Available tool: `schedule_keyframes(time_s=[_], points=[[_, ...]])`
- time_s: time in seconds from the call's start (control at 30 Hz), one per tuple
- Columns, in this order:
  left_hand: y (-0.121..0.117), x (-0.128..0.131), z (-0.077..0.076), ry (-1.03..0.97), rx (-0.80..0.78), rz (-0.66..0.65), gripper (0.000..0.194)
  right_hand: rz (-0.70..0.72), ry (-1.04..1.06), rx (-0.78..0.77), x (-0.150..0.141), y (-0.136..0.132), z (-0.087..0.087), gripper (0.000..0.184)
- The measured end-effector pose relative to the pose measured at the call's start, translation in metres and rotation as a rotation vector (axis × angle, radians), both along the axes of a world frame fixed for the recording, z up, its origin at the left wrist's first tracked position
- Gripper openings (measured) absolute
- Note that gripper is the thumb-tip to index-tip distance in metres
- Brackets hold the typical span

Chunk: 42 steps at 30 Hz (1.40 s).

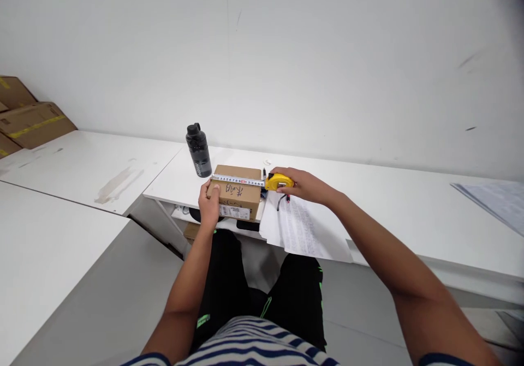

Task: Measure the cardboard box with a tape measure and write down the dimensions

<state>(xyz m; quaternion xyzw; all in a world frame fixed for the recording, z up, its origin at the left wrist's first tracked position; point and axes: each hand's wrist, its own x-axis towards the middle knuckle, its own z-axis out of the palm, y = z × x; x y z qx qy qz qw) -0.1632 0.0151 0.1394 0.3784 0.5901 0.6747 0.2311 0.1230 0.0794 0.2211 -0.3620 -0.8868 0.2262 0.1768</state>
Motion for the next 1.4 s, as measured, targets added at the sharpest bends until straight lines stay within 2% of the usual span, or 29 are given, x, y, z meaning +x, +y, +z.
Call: schedule_keyframes(time_s=[0.13, 0.27, 0.43, 0.53, 0.63, 0.77, 0.83, 0.97, 1.03, 1.1, 1.17, 1.23, 1.27, 1.33, 1.4], points=[[0.000, 0.001, 0.000, 0.013, 0.004, 0.004, 0.033, 0.008, 0.031, 0.061, -0.016, 0.006, 0.002, 0.057], [-0.001, 0.000, -0.002, 0.038, -0.006, 0.007, 0.033, 0.031, 0.036, 0.138, -0.049, 0.012, 0.007, 0.063], [-0.003, -0.003, -0.002, 0.041, -0.073, -0.044, 0.039, 0.080, -0.051, 0.198, -0.120, 0.016, 0.005, 0.065], [-0.005, -0.003, -0.002, 0.008, -0.109, -0.042, 0.054, 0.142, 0.041, 0.194, -0.166, 0.020, 0.000, 0.065], [-0.006, 0.001, -0.002, -0.040, -0.114, -0.021, 0.071, 0.206, 0.103, 0.167, -0.199, 0.024, -0.003, 0.064], [-0.006, 0.005, -0.001, -0.120, -0.086, -0.039, 0.082, 0.285, 0.046, 0.172, -0.216, 0.026, 0.000, 0.059], [-0.007, 0.005, 0.000, -0.138, -0.100, -0.032, 0.085, 0.254, 0.039, 0.185, -0.212, 0.024, 0.003, 0.059], [-0.009, 0.005, 0.001, -0.101, -0.126, 0.070, 0.076, 0.031, 0.036, 0.234, -0.182, 0.005, 0.012, 0.073], [-0.005, 0.007, -0.001, -0.047, -0.074, 0.112, 0.063, -0.110, 0.036, 0.255, -0.153, -0.012, 0.014, 0.081], [0.004, 0.010, -0.006, 0.059, 0.014, 0.142, 0.044, -0.271, 0.065, 0.259, -0.113, -0.031, 0.007, 0.086], [0.019, 0.011, -0.013, 0.195, 0.118, 0.217, 0.029, -0.473, 0.145, 0.251, -0.064, -0.045, -0.009, 0.088], [0.040, 0.011, -0.017, 0.313, 0.199, 0.320, 0.023, -0.687, 0.309, 0.260, -0.008, -0.050, -0.035, 0.084], [0.052, 0.010, -0.017, 0.357, 0.220, 0.360, 0.024, -0.776, 0.407, 0.222, 0.021, -0.047, -0.050, 0.079], [0.077, 0.007, -0.015, 0.423, 0.248, 0.425, 0.026, -0.932, 0.606, 0.045, 0.077, -0.034, -0.080, 0.067], [0.097, 0.006, -0.008, 0.508, 0.286, 0.428, 0.027, -1.039, 0.639, -0.039, 0.124, -0.013, -0.108, 0.061]])
